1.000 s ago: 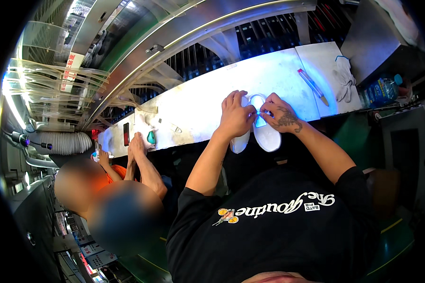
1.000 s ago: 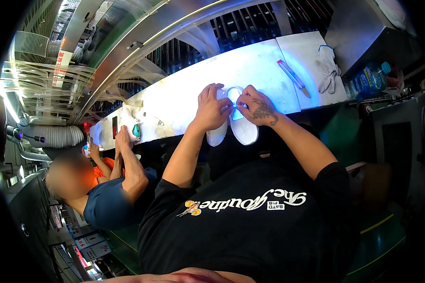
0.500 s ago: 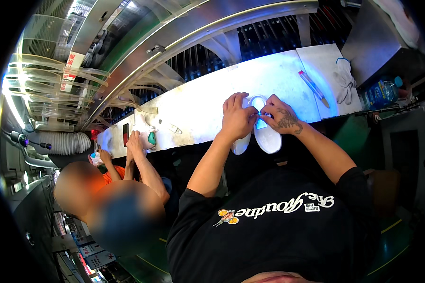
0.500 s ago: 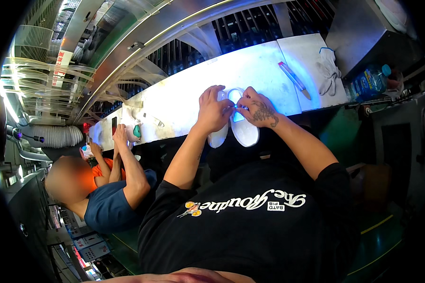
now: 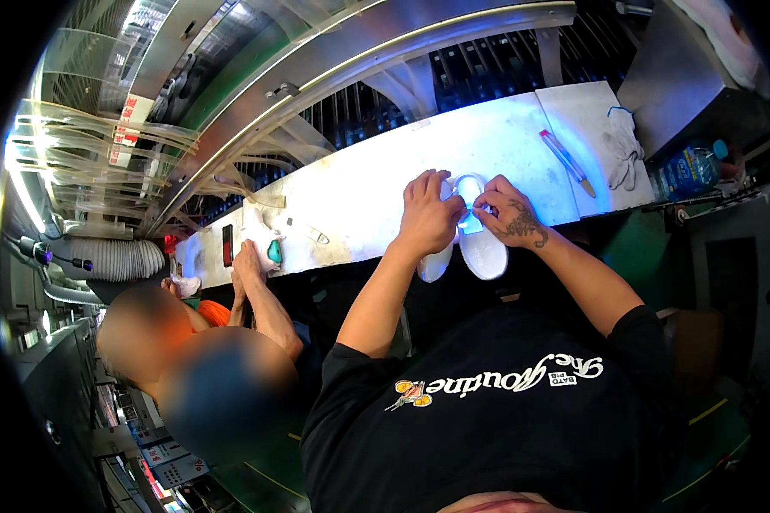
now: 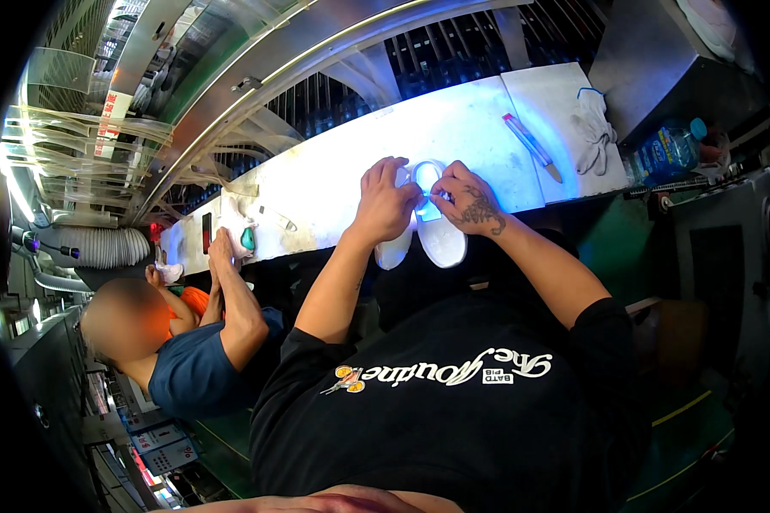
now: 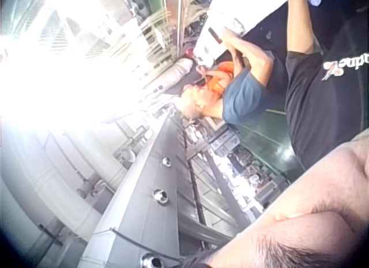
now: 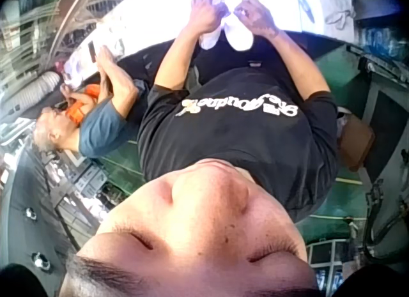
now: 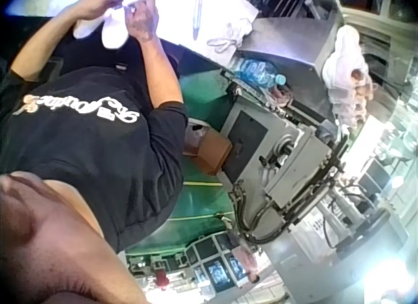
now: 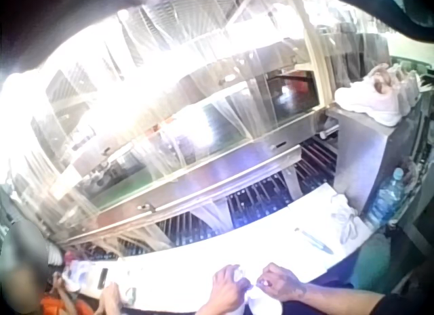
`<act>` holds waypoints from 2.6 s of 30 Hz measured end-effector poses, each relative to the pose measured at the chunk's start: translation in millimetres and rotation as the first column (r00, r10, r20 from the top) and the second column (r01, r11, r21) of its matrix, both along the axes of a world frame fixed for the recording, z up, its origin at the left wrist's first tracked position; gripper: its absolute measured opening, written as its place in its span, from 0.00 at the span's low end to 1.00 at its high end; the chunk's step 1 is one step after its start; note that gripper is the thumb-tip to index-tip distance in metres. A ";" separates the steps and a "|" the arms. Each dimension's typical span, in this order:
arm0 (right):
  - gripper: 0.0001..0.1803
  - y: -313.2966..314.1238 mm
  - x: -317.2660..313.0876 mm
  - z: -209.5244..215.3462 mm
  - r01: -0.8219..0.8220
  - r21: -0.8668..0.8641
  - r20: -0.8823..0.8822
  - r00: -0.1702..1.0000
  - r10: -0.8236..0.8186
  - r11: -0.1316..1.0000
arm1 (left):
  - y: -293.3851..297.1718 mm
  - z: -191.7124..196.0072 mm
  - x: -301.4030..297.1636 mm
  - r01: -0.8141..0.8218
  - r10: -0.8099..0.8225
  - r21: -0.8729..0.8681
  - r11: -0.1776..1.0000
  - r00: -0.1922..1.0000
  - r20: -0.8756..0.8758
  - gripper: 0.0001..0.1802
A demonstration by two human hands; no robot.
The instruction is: The person assembles a white shoe by inserting a blue insole and securing the upper fabric. They use a blue utility knife to trim excess material from the shoe's opening. The process involves repeated handling and adjustment of the shoe components on a factory workbench.
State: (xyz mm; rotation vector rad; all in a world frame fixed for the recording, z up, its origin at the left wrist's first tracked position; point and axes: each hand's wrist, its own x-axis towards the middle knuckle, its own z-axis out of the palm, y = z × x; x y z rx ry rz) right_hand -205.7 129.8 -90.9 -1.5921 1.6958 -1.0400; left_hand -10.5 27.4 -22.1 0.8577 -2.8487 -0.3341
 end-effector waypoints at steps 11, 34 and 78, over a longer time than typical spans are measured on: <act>0.09 -3.6 7.9 -5.4 0.018 -0.089 -0.055 0.998 -0.023 0.996 | 0.9 -6.6 -3.0 0.000 0.000 -0.017 1.000 1.000 -0.010 0.07; 0.18 9.2 3.8 -8.7 0.013 -0.021 0.026 1.000 -0.013 1.000 | 5.9 -9.1 -8.2 0.078 -0.076 -0.164 0.983 0.997 0.015 0.08; 0.07 -1.0 4.1 -14.9 0.092 -0.226 -0.026 0.995 -0.100 0.970 | -6.0 -10.9 -6.7 -0.028 0.041 0.117 0.993 0.993 -0.111 0.09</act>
